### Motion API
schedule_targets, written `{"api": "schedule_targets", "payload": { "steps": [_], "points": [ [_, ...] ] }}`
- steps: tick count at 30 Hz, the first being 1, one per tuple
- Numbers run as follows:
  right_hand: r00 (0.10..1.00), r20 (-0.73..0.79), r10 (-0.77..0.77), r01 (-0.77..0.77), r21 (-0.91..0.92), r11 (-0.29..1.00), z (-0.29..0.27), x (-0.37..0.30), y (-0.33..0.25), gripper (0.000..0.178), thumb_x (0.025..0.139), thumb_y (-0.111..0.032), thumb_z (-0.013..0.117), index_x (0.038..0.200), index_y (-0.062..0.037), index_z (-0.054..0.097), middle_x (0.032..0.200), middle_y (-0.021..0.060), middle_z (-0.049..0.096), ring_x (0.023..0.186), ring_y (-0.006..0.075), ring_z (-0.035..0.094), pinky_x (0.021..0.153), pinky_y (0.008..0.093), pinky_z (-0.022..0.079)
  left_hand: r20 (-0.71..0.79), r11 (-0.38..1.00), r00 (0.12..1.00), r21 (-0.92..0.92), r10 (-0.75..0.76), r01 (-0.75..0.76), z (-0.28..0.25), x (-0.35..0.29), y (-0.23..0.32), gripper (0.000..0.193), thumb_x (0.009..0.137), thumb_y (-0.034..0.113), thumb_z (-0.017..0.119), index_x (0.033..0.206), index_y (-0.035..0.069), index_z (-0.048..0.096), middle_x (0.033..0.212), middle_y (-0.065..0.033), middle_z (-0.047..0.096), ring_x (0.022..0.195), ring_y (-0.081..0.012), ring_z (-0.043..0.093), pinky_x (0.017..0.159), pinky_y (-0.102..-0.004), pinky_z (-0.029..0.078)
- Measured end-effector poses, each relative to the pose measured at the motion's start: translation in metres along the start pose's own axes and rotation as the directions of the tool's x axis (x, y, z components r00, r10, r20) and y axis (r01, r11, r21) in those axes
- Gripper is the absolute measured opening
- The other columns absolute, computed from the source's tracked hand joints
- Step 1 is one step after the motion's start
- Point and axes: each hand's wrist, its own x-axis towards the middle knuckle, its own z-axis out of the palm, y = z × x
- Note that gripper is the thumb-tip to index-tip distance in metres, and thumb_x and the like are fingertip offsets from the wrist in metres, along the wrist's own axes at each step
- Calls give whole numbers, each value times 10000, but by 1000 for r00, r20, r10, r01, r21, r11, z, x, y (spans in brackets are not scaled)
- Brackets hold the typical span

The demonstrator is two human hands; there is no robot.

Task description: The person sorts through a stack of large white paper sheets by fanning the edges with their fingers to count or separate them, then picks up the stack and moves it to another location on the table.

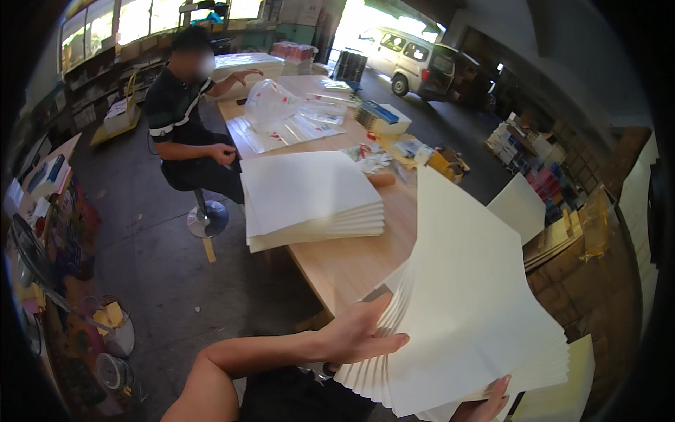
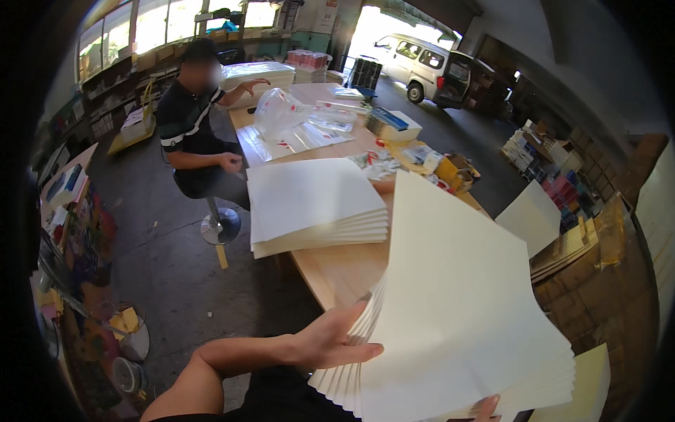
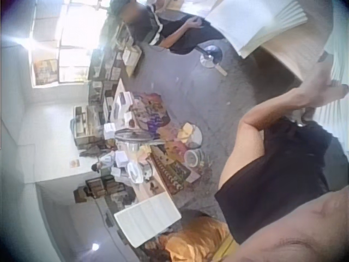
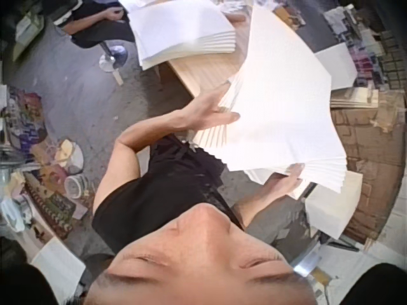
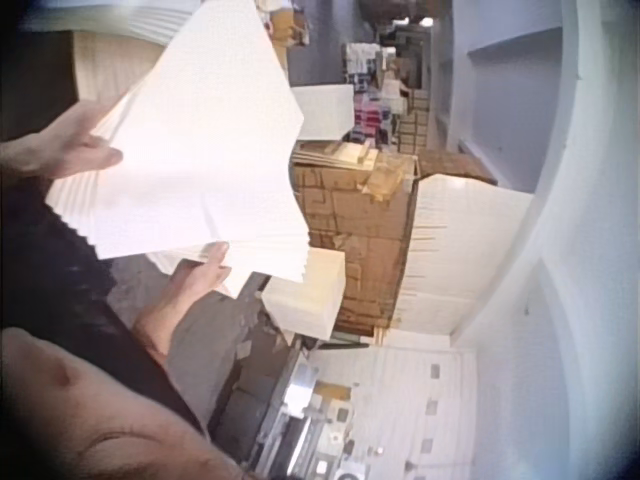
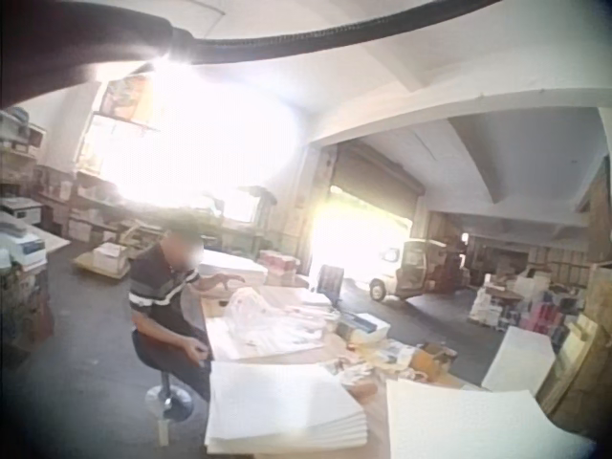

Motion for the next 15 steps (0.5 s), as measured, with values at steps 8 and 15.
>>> {"api": "schedule_targets", "payload": {
  "steps": [8, 15],
  "points": [
    [839, 544, -9, -171, 279, 945, 139, -28, 59, 496, 1063, -170, 644, 1497, 35, 520, 1389, 158, 665, 1235, 284, 683, 1035, 425, 586, -329, 965, 924, 230, 197, -123, -122, -54, 0, 612, 946, 177, 803, 1430, -50, 504, 1030, -171, 773, 907, -248, 786, 785, -363, 609],
    [772, 580, 259, -412, 146, 899, 245, -66, 86, 642, 927, 51, 741, 1513, 22, 480, 1369, 172, 675, 1217, 302, 693, 1047, 432, 594, -652, 963, 722, 258, 229, -73, -155, -103, -31, 576, 908, 123, 800, 1398, -51, 552, 1125, -118, 758, 968, -180, 723, 872, -341, 583]
  ]
}}
